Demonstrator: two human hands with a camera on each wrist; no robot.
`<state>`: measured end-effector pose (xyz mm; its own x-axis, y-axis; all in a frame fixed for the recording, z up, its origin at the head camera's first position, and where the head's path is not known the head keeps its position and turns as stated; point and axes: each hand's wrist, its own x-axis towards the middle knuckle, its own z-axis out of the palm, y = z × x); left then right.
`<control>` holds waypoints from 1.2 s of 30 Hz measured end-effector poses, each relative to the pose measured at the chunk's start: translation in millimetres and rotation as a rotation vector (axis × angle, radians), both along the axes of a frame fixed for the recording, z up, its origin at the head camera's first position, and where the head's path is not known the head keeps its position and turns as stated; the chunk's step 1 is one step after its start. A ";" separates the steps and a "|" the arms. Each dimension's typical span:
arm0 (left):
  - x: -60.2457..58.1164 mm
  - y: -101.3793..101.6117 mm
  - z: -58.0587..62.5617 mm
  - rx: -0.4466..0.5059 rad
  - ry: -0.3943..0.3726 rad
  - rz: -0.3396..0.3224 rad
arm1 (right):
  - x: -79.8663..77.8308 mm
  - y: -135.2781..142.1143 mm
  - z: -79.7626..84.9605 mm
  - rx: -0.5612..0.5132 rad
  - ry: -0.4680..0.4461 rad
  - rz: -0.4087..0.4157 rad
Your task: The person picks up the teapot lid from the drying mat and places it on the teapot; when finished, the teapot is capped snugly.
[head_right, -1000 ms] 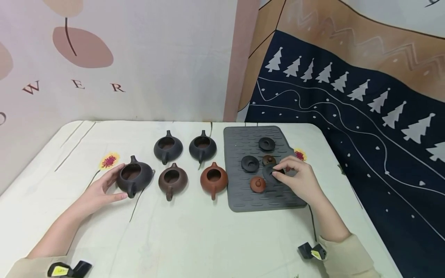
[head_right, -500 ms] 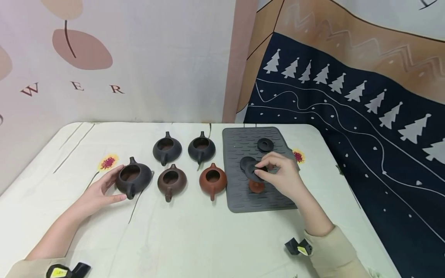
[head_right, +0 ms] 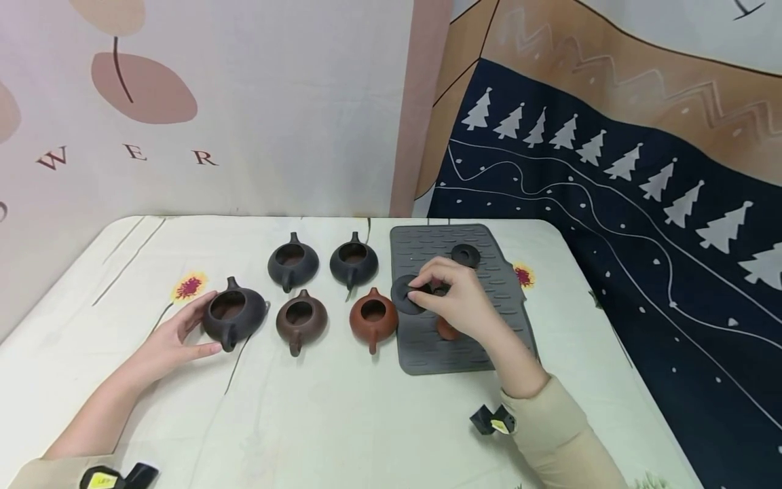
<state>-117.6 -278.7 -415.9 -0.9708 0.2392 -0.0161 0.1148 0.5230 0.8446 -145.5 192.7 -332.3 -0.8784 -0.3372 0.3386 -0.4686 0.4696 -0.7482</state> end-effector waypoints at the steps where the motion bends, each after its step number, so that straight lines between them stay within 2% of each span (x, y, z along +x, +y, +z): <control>1: 0.3 0.2 0.3 -0.002 -0.001 0.000 | -0.9 -2.7 0.5 0.000 0.002 0.011; 15: 0.5 -0.1 1.6 0.021 -0.009 0.005 | -13.8 -45.7 18.3 -0.077 0.012 0.148; 25: -0.7 1.4 1.4 0.018 -0.008 0.004 | -19.7 -76.2 19.5 -0.096 0.039 0.227; 36: -0.5 2.5 -2.4 0.027 0.016 0.005 | -22.0 -108.5 18.9 -0.112 0.040 0.269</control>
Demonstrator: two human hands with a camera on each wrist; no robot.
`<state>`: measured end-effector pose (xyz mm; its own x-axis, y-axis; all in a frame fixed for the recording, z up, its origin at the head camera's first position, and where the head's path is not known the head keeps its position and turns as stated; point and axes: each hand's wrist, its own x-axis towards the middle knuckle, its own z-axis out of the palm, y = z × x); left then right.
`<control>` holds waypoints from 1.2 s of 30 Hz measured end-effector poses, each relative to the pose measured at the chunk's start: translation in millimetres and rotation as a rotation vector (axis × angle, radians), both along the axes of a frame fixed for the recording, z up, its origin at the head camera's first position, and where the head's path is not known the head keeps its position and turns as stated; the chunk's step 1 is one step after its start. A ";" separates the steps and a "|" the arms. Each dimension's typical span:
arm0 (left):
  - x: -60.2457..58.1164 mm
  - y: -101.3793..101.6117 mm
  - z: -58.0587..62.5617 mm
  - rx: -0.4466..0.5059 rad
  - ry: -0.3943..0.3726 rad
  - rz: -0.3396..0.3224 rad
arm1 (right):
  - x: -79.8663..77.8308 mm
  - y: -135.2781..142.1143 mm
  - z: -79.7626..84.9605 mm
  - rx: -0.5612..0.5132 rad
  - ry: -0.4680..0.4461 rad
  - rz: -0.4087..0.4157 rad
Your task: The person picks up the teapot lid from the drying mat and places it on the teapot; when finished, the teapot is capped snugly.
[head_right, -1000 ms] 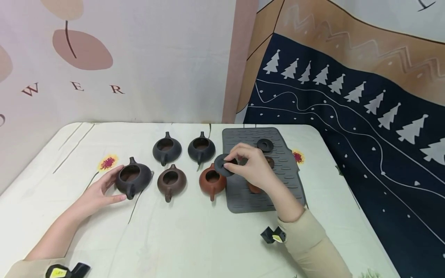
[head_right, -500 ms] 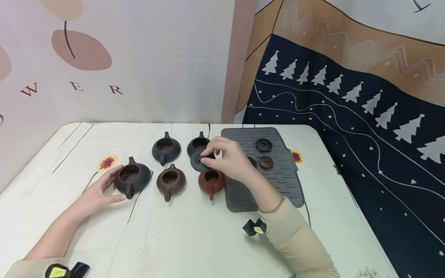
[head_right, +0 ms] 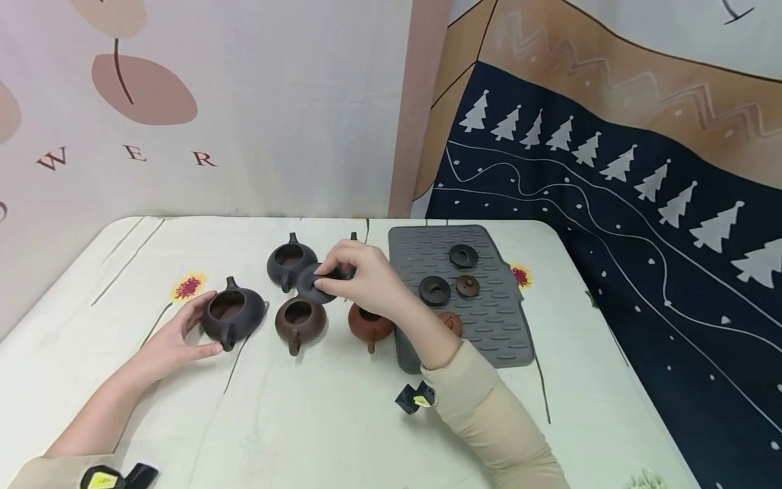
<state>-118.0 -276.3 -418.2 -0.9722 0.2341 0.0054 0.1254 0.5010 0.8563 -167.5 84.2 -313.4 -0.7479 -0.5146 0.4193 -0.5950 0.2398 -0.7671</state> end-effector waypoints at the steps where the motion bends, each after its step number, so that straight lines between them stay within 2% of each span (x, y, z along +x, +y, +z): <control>1: 0.3 0.2 -0.1 0.000 0.004 0.000 | -0.3 -3.0 -0.6 -0.003 0.000 0.008; 8: 0.8 2.0 1.2 -0.007 0.005 -0.002 | -3.3 -23.1 -6.7 -0.029 -0.025 0.033; 23: 0.7 3.8 0.0 -0.002 0.014 0.008 | -8.6 -68.6 -16.5 0.015 0.038 0.069; 36: -0.4 2.8 -1.7 -0.032 -0.005 0.002 | -16.0 -96.9 -25.0 0.103 -0.041 0.057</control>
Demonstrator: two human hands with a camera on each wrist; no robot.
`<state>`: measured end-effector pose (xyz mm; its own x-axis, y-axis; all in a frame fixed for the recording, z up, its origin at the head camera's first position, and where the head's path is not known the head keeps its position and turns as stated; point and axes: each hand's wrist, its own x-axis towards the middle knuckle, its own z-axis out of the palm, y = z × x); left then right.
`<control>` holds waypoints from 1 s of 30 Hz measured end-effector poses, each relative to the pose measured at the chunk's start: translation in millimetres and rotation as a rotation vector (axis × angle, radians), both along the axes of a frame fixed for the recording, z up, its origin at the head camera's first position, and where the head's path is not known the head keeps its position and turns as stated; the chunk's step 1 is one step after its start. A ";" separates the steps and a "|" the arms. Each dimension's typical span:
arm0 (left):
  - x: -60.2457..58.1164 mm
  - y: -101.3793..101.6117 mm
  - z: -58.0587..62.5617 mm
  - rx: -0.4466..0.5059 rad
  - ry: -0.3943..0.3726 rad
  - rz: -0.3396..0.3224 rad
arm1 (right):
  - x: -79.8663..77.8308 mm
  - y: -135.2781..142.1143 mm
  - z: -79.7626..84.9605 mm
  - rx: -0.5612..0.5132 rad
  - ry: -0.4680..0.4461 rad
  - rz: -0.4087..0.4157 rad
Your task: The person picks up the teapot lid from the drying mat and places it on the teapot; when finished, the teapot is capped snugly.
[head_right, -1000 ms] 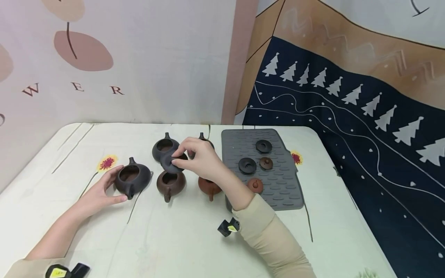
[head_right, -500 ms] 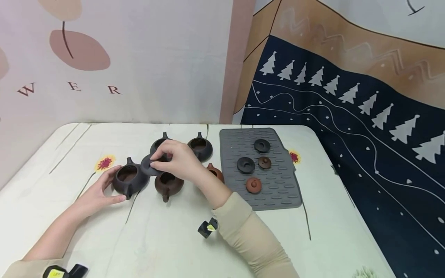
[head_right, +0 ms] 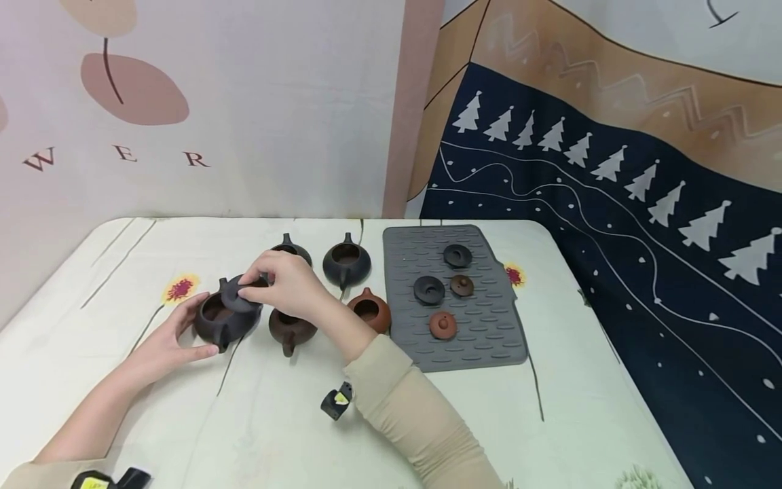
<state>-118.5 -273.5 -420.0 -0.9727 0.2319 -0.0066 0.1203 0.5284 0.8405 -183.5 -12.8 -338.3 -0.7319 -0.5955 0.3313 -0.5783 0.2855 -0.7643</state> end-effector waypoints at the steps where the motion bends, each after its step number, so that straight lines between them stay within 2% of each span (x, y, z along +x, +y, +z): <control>1: 0.0 -0.1 0.0 0.001 -0.001 0.000 | -0.5 -1.7 -0.5 0.011 0.001 -0.004; 30: 0.1 0.1 1.2 0.017 0.009 -0.016 | -16.0 -49.8 -24.2 0.146 -0.006 -0.025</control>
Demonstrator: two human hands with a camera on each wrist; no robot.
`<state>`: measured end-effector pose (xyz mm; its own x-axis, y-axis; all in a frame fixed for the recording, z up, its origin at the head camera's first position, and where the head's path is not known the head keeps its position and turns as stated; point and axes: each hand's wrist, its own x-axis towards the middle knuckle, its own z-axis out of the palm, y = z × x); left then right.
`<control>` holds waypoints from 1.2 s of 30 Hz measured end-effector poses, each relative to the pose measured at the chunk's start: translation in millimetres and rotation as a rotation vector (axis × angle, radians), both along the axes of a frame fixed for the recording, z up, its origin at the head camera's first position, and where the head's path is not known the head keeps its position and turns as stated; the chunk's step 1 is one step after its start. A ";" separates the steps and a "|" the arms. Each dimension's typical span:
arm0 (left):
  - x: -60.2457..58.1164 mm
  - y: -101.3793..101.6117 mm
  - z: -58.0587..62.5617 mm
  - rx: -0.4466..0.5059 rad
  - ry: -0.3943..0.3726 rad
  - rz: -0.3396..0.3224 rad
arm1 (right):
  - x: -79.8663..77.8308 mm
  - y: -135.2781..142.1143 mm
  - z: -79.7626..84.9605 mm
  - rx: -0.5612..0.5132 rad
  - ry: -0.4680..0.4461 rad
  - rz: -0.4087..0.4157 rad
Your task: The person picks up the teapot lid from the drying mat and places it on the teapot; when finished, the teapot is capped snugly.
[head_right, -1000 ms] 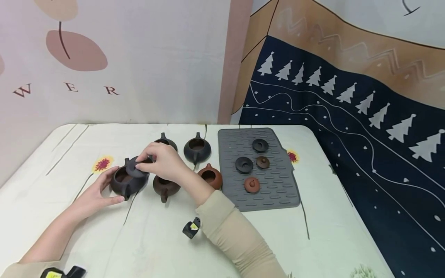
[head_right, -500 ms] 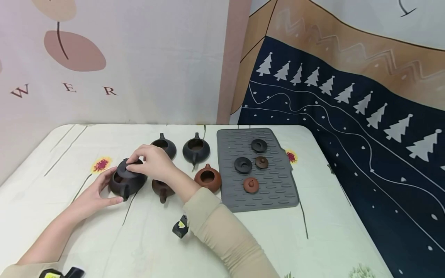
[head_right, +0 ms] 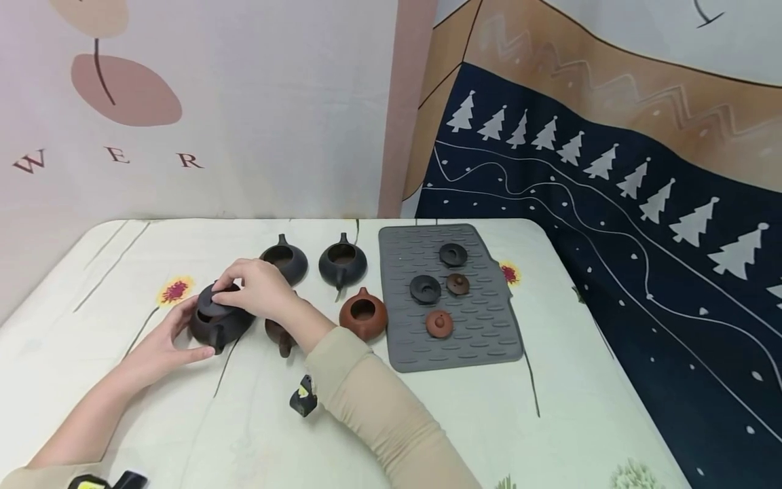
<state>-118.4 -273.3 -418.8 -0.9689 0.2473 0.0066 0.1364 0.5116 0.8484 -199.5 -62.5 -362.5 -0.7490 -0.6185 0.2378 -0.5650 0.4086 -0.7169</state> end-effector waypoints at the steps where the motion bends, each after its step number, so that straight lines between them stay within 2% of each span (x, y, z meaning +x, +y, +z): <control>1: 0.2 -0.1 -0.2 0.002 0.000 0.000 | -0.2 -1.1 -0.9 0.003 -0.001 -0.001; 15: 0.0 0.8 -2.8 0.045 0.026 -0.022 | -2.7 -14.5 -16.8 0.003 -0.036 -0.021; 28: -1.1 -0.6 -3.5 0.023 0.034 -0.021 | -4.9 -22.7 -17.6 0.055 -0.035 -0.036; 36: -0.4 -0.3 -2.6 0.013 0.018 -0.016 | -5.7 -24.1 -22.4 0.072 -0.063 -0.036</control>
